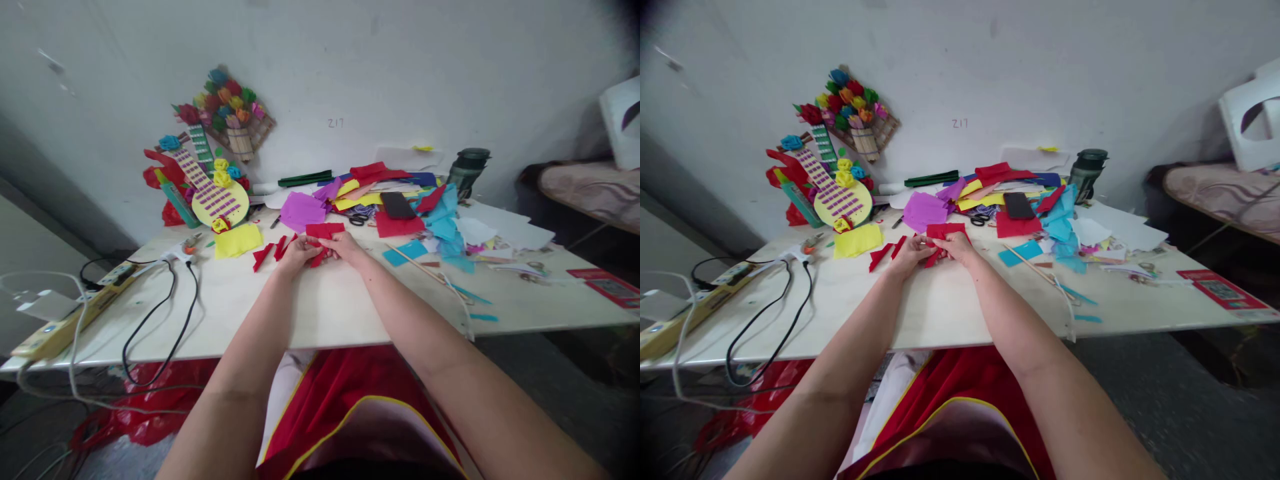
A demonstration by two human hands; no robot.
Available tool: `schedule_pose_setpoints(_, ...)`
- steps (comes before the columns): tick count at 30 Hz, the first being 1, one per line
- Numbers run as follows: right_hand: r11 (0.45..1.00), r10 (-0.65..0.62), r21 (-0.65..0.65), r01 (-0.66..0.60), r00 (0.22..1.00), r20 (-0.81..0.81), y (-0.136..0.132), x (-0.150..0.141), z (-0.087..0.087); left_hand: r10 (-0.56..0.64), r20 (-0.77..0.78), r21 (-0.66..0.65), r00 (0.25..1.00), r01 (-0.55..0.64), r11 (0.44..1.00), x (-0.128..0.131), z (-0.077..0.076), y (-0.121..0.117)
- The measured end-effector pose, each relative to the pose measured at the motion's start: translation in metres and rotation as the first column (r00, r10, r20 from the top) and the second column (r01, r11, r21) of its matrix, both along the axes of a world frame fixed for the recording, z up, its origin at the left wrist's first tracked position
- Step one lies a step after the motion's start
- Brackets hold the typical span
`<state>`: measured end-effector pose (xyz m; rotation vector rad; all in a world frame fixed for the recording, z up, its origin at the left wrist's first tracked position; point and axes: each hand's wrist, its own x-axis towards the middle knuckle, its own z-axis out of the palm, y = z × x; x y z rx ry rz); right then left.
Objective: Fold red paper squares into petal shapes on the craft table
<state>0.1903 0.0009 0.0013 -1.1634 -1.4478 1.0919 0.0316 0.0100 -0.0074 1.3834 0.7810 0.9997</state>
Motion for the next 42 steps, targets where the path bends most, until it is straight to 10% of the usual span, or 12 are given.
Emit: schedule_pose_setpoints(42, 0.941, -0.251, 0.26, 0.219, 0.963, 0.098, 0.022, 0.004, -0.02, 0.025, -0.087, 0.007, 0.996, -0.024, 1.0, 0.002, -0.004, 0.004)
